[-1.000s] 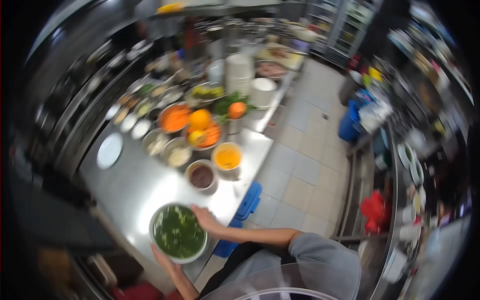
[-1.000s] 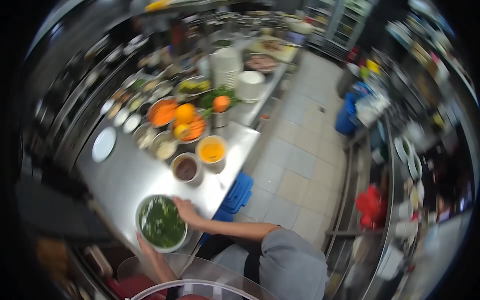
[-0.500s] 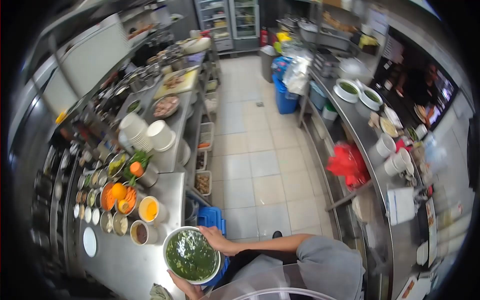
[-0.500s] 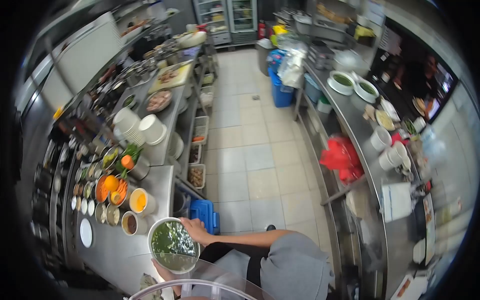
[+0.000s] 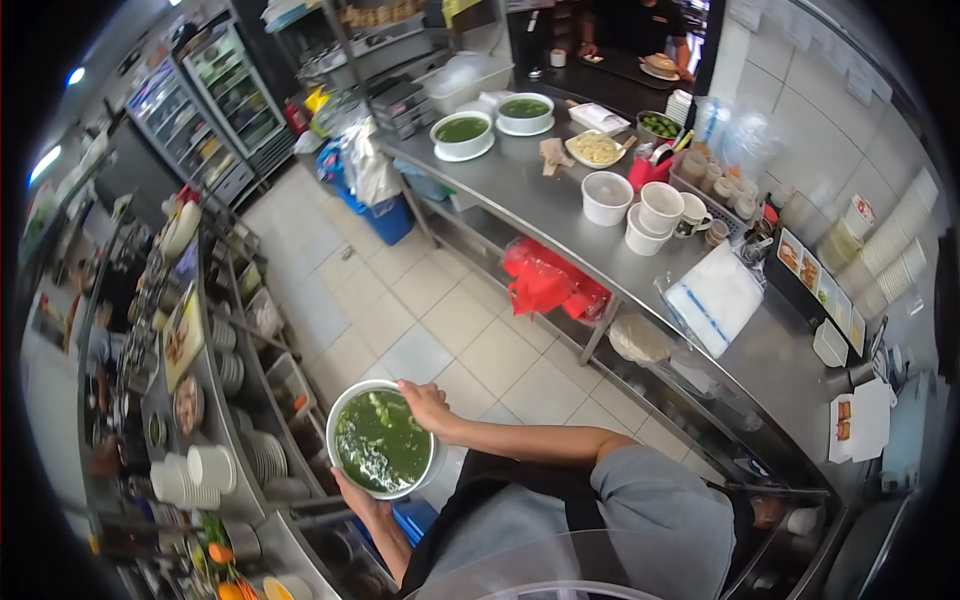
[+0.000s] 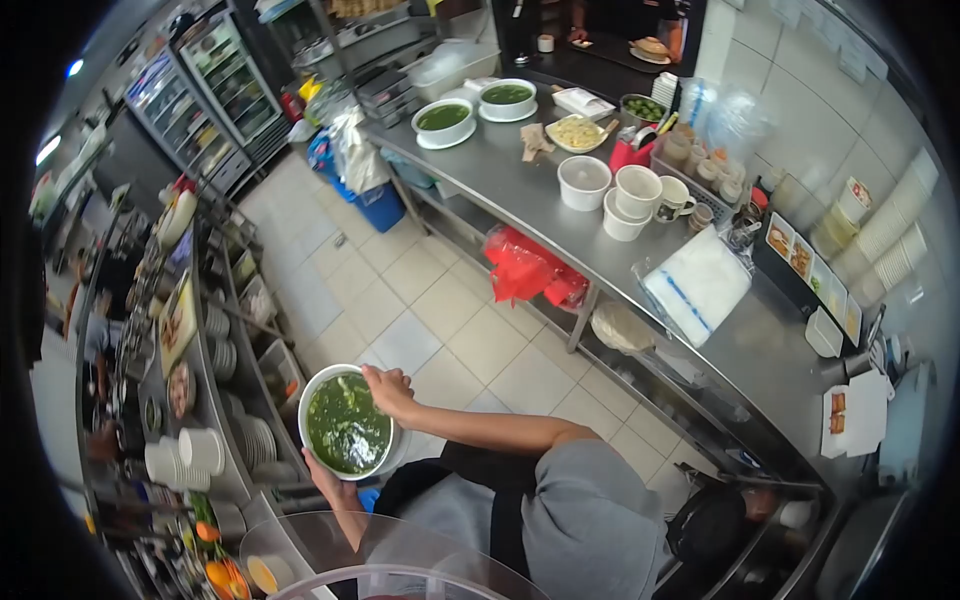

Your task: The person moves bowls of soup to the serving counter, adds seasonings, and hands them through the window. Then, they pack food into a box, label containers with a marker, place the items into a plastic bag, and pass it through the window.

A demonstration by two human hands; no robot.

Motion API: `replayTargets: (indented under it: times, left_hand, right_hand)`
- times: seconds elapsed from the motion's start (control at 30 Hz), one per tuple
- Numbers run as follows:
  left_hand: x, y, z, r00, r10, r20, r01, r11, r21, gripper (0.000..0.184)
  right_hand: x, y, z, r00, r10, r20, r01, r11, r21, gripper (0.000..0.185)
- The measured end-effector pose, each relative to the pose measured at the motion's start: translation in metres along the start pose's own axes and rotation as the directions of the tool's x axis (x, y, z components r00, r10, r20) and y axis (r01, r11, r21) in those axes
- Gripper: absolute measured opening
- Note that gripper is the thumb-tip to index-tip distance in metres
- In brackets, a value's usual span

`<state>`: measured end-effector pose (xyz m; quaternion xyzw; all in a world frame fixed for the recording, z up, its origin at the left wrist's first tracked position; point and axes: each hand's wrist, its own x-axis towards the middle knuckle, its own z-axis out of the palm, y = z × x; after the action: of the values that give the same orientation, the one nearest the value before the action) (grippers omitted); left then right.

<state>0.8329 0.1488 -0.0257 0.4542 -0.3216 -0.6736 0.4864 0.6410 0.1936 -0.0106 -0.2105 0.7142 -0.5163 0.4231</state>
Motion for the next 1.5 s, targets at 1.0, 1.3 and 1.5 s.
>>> replayTargets:
  times: [1.0, 1.3, 1.5]
  left_hand:
    - [0.323, -0.228, 0.648, 0.585, -0.426, 0.69, 0.169, 0.896, 0.41, 0.049]
    - [0.354, -0.254, 0.651, 0.411, -0.45, 0.793, -0.028, 0.863, 0.504, 0.061]
    - [0.365, -0.199, 0.658, 0.306, -0.65, 0.696, -0.231, 0.658, 0.717, 0.072]
  right_hand:
    - [0.433, -0.059, -0.427, 0.647, 0.052, -0.761, 0.384, 0.839, 0.384, 0.053]
    - [0.452, -0.025, -0.434, 0.557, 0.063, -0.828, 0.352, 0.885, 0.304, 0.057]
    - [0.324, -0.101, -0.509, 0.043, -0.471, -0.881, 0.133, 0.877, -0.462, 0.046]
